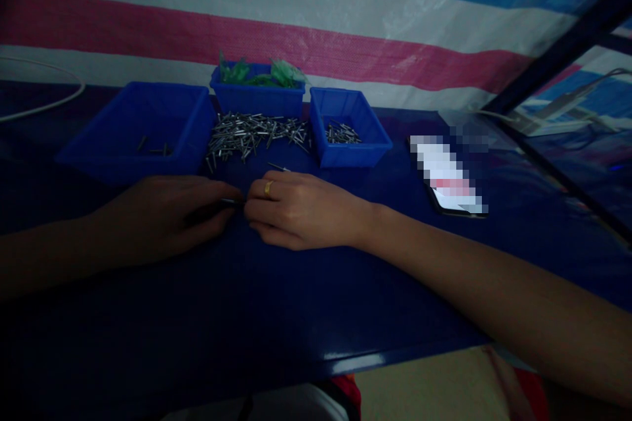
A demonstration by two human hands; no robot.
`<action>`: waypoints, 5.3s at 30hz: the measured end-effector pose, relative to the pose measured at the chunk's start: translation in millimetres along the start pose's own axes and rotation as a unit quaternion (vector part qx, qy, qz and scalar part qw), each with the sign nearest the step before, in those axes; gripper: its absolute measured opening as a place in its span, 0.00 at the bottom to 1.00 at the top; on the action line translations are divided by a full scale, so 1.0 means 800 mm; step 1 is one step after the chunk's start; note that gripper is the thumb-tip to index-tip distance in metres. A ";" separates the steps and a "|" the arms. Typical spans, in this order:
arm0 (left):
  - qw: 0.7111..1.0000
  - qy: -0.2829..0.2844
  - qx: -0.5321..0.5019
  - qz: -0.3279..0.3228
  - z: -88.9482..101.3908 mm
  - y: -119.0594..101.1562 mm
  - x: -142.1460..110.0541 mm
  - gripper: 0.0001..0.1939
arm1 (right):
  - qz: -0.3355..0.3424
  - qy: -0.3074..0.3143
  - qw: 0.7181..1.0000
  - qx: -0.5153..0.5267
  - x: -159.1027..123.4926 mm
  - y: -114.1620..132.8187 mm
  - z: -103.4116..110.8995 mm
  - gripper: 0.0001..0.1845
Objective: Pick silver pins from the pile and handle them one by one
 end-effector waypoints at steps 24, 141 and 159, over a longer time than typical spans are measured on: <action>1.000 -0.013 -0.001 -0.009 0.001 0.000 0.000 0.14 | 0.000 0.004 1.000 0.002 0.000 0.000 -0.002 0.12; 0.996 -0.075 0.045 -0.021 0.002 -0.002 -0.006 0.08 | -0.045 -0.081 0.992 -0.083 -0.002 -0.002 0.006 0.15; 0.996 -0.072 0.043 -0.038 0.002 -0.004 -0.007 0.13 | -0.069 -0.037 0.996 -0.043 -0.001 -0.007 0.000 0.18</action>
Point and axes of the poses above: each hand's wrist, its own x-axis towards the middle knuckle, its own z-axis out of the back of the hand, y = z × x, the point moved 5 cm from there along x, towards the middle knuckle, and after that the axes turned 6 degrees about -z, right-handed, at the moved point
